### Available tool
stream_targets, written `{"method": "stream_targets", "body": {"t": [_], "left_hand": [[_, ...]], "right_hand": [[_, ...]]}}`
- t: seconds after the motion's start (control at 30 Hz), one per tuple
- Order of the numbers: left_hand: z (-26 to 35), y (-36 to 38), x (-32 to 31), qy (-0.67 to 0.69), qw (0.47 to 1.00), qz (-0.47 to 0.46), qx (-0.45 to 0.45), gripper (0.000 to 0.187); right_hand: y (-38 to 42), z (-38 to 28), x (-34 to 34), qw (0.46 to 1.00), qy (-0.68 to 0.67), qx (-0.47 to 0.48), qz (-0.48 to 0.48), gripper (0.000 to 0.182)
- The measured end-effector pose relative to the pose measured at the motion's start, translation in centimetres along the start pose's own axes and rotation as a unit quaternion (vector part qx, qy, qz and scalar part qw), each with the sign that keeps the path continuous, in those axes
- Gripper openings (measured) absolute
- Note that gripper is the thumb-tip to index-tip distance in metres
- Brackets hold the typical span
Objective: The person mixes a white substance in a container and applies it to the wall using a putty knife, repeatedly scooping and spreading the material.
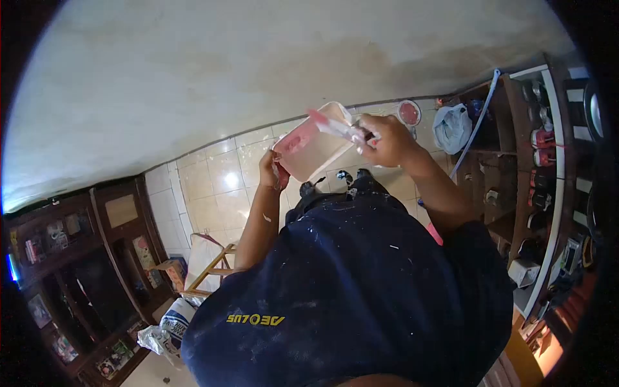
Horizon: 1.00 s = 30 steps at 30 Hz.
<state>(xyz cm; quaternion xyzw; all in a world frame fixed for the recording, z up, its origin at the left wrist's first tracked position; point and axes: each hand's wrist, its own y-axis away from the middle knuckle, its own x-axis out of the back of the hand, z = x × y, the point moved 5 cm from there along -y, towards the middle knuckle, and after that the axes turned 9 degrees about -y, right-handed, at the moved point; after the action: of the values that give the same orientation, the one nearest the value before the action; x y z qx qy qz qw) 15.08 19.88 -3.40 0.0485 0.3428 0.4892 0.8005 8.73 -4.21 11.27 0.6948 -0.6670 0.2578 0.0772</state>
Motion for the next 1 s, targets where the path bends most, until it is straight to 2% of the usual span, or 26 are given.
{"method": "stream_targets", "body": {"t": [0.07,0.2,0.23,0.27,0.33,0.47,0.67,0.73,0.9,0.97,1.0], "left_hand": [[0.9,0.7,-0.1,0.0,0.998,-0.061,-0.003,0.06],[1.7,2.6,1.5,0.019,0.997,-0.071,0.019,0.056],[1.8,3.6,2.2,0.009,0.998,-0.029,0.048,0.056],[2.1,4.3,2.3,0.011,0.998,-0.032,0.047,0.056],[2.7,5.1,2.3,0.014,0.995,-0.084,0.045,0.058],[2.4,5.7,3.8,0.023,0.994,-0.084,0.063,0.058],[3.0,7.2,2.0,-0.004,0.989,-0.132,0.067,0.056],[2.2,7.3,0.9,-0.038,0.988,-0.141,0.057,0.056],[-2.1,6.1,-3.3,0.004,0.985,-0.165,0.047,0.057],[-3.2,6.3,-6.3,0.027,0.983,-0.173,0.046,0.057],[-3.3,6.7,-7.0,0.024,0.985,-0.165,0.042,0.058]], "right_hand": [[-0.1,-1.6,-2.3,0.999,0.046,0.009,-0.023,0.016],[-0.1,-5.0,-6.3,0.992,0.111,0.037,-0.056,0.019],[0.0,-5.4,-7.1,0.984,0.165,0.019,-0.059,0.019],[0.0,-5.8,-7.8,0.974,0.218,0.001,-0.061,0.02],[0.3,-7.1,-8.7,0.974,0.223,-0.004,-0.052,0.02],[1.4,-8.9,-10.2,0.963,0.256,-0.031,-0.083,0.017],[2.8,-9.2,-11.9,0.934,0.34,-0.019,-0.104,0.023],[4.2,-8.2,-11.8,0.932,0.341,-0.028,-0.119,0.024],[7.9,-7.7,-7.0,0.921,0.35,-0.089,-0.145,0.023],[9.5,-6.5,-3.9,0.926,0.354,-0.114,-0.07,0.022],[9.9,-6.4,-3.9,0.925,0.355,-0.115,-0.071,0.022]]}}
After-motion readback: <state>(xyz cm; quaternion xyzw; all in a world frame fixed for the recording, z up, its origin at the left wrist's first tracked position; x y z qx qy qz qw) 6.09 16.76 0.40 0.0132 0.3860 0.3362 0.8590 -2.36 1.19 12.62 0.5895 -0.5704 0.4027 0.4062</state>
